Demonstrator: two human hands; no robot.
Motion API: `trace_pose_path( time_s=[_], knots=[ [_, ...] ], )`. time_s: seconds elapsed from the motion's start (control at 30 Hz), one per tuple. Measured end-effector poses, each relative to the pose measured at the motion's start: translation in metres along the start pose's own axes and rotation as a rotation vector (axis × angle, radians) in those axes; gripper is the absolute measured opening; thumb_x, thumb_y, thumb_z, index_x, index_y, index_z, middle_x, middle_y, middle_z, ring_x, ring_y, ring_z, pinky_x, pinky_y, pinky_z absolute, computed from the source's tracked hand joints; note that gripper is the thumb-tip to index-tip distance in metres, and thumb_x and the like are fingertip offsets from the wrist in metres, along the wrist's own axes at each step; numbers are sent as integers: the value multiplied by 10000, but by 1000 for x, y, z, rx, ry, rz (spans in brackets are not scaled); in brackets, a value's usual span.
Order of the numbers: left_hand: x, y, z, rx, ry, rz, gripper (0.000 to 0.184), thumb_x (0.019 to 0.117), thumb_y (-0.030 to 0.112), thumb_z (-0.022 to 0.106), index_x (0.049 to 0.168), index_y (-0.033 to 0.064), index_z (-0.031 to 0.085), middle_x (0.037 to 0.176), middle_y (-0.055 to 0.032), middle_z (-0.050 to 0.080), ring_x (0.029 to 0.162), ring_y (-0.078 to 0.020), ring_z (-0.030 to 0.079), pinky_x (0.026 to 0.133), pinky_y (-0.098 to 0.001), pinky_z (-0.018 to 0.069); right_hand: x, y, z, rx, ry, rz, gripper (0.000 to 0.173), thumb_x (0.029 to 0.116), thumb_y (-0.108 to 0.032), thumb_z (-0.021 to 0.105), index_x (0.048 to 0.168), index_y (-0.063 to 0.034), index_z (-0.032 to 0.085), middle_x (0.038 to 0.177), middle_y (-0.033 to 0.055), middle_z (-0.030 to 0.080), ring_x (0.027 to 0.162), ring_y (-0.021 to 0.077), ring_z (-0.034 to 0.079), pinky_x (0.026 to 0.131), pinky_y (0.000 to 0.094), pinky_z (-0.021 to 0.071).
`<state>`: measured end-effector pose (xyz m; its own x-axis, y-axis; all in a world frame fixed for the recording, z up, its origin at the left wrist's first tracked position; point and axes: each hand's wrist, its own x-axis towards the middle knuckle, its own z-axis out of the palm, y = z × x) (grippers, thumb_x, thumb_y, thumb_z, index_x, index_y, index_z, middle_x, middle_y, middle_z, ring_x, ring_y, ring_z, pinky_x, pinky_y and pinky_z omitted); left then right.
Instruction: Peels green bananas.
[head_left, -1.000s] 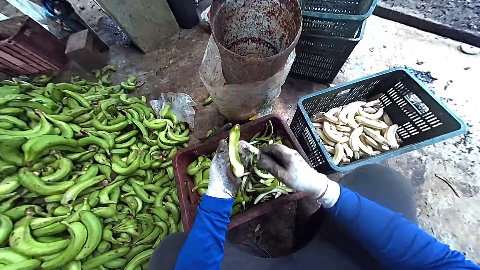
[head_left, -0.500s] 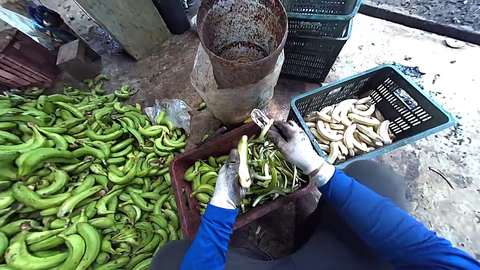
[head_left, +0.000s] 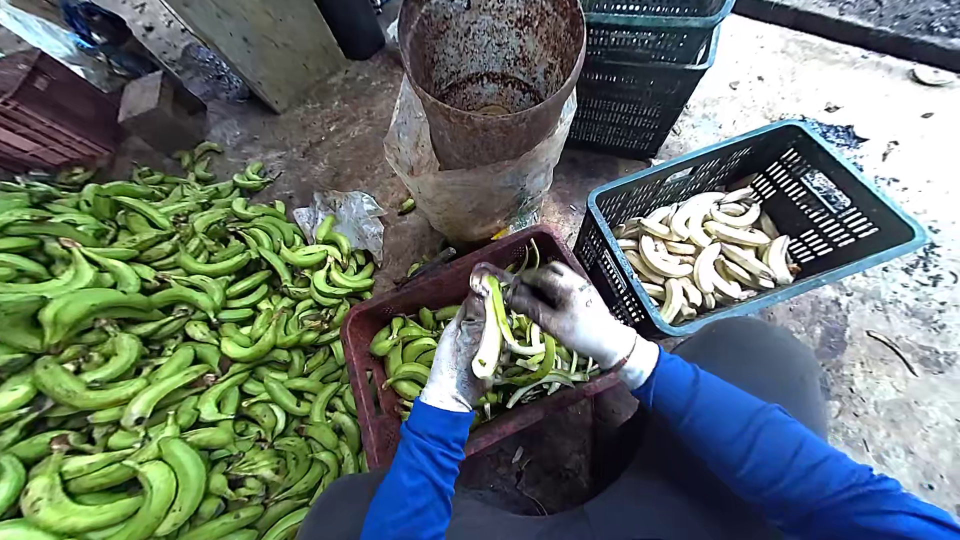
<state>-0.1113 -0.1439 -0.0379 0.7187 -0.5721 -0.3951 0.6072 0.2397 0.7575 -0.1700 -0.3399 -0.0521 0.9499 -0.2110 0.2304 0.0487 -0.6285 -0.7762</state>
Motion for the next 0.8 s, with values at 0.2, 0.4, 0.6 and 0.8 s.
trace_pose_path(
  time_s=[0.2, 0.4, 0.6, 0.8],
  knots=[
    [-1, 1, 6, -22, -93, -102, 418, 1088, 407, 445, 1365, 111, 547, 921, -157, 653, 638, -184, 624, 538, -299, 550, 10, -3, -35, 98, 131, 180, 417, 1013, -507, 589, 1332, -246, 652, 1193, 10, 676, 978, 138, 671, 824, 450, 584],
    [13, 6, -2, 119, 335, 436, 413, 1072, 401, 501, 1430, 197, 526, 1083, -72, 681, 881, -179, 675, 741, -380, 599, -40, -29, 3, 201, -187, 46, 391, 968, -511, 665, 1175, -181, 692, 1001, -35, 710, 872, 67, 675, 797, 344, 605],
    [-6, 12, -1, 36, 22, 250, 317, 1096, 329, 425, 1324, 169, 577, 941, -89, 677, 736, -157, 661, 626, -314, 586, -19, -14, 8, 93, -131, -15, 378, 997, -501, 625, 1183, -189, 731, 1061, -4, 705, 931, 112, 673, 831, 393, 594],
    [-4, 5, -2, 145, -190, -81, 505, 1025, 297, 595, 1461, 70, 479, 1121, -209, 679, 915, -273, 703, 801, -413, 615, 17, 6, -26, 77, 64, 214, 416, 1006, -568, 566, 1250, -251, 680, 1092, 4, 700, 931, 148, 679, 794, 473, 580]
  ],
)
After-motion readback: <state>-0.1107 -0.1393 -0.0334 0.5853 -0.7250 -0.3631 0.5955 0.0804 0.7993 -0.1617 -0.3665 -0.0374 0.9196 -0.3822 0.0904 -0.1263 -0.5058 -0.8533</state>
